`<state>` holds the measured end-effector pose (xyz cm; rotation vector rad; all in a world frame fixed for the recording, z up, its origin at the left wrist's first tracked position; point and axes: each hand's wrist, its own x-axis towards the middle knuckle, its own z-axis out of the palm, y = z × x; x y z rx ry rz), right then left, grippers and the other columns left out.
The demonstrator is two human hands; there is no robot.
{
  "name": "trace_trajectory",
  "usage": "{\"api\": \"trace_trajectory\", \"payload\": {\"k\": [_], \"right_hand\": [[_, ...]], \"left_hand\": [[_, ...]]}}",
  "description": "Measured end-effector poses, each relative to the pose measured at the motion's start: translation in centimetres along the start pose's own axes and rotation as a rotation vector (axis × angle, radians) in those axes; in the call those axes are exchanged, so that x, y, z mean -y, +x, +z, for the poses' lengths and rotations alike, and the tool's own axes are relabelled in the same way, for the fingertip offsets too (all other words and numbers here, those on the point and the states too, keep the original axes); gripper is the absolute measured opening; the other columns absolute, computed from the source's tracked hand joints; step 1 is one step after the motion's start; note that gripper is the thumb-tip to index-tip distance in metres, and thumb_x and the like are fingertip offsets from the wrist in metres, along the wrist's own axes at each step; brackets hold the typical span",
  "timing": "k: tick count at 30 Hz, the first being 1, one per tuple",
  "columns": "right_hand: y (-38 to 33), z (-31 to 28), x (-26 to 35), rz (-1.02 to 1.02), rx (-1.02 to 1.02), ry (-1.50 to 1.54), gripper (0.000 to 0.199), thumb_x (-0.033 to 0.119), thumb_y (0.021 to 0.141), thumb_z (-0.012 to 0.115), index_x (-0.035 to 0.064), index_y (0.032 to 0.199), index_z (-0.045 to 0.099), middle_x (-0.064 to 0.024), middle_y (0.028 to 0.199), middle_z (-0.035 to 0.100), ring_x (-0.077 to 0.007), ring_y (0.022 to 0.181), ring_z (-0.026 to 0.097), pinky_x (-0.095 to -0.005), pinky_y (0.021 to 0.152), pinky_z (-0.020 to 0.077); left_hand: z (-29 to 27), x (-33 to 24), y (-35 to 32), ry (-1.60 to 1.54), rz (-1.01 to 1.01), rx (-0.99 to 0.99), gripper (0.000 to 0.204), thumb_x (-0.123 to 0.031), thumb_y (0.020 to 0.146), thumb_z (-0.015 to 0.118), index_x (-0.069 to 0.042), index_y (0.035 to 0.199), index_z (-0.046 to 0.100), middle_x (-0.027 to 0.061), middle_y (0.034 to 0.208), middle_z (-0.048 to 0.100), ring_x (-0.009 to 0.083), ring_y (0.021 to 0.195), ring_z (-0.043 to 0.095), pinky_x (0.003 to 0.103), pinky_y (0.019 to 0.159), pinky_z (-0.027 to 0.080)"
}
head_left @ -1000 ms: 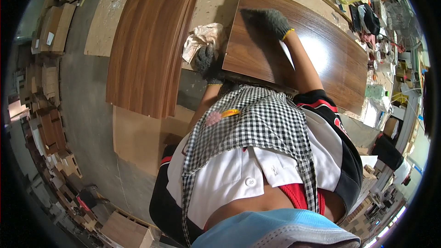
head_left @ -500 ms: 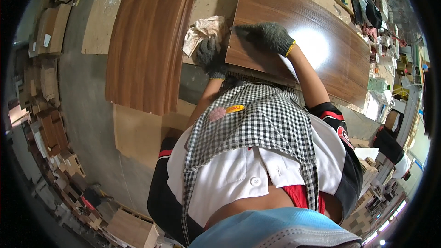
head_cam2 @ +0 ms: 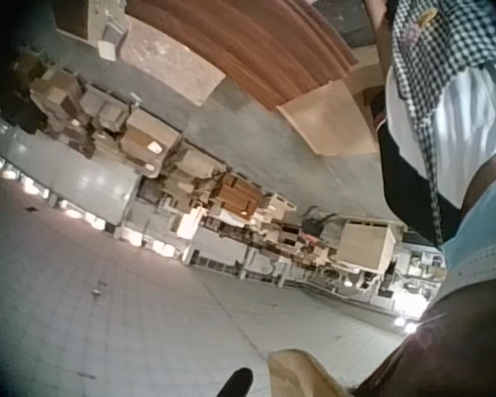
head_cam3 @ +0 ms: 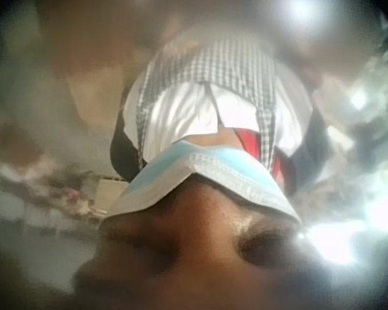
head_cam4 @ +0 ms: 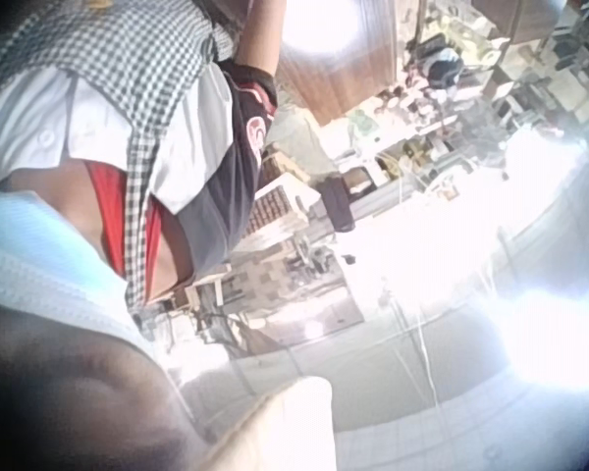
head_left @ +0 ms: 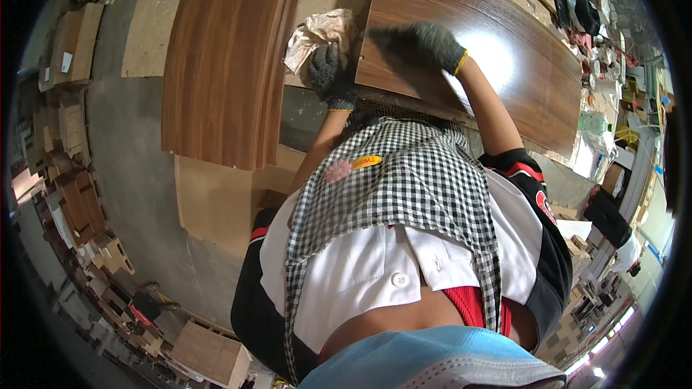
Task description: The person wipes the surfaces and edges of wooden panels with a cloth, flipping and rotating the panels to clean both sides.
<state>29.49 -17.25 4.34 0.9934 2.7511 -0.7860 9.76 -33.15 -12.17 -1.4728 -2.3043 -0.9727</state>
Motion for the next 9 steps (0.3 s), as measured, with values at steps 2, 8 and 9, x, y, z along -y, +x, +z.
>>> {"api": "trace_trajectory", "payload": {"k": [2,8,9], "right_hand": [[-2.8,1.1,1.0,-0.281,-0.048,-0.169,0.031,0.022,0.095,0.059,0.0092,0.121,0.069,-0.0153,0.118,0.071,-0.0304,0.106,0.069,-0.0385,0.092,0.0556],[-6.0,-3.3,5.7,0.014,-0.28,-0.013,0.044,0.032,0.09,0.067,0.0125,0.129,0.066,-0.0133,0.118,0.071,-0.0242,0.101,0.071,-0.0371,0.088,0.0561],[-6.0,-2.3,5.3,-0.059,-0.332,-0.102,0.043,0.03,0.088,0.07,0.0123,0.127,0.067,-0.0114,0.111,0.074,-0.0269,0.093,0.073,-0.0399,0.084,0.0579]], "left_hand": [[0.9,0.0,-0.5,-0.009,-0.006,-0.003,0.052,-0.029,0.094,0.062,-0.017,0.144,0.051,0.0098,0.137,0.054,0.029,0.131,0.048,0.047,0.108,0.036],[2.3,0.2,-0.6,-0.011,0.002,0.053,0.054,-0.033,0.09,0.065,-0.017,0.14,0.055,0.0114,0.134,0.055,0.0298,0.129,0.049,0.047,0.11,0.035],[2.2,0.4,-0.5,0.002,0.021,0.034,0.054,-0.034,0.088,0.066,-0.017,0.138,0.056,0.012,0.132,0.056,0.03,0.128,0.049,0.046,0.11,0.035]]}}
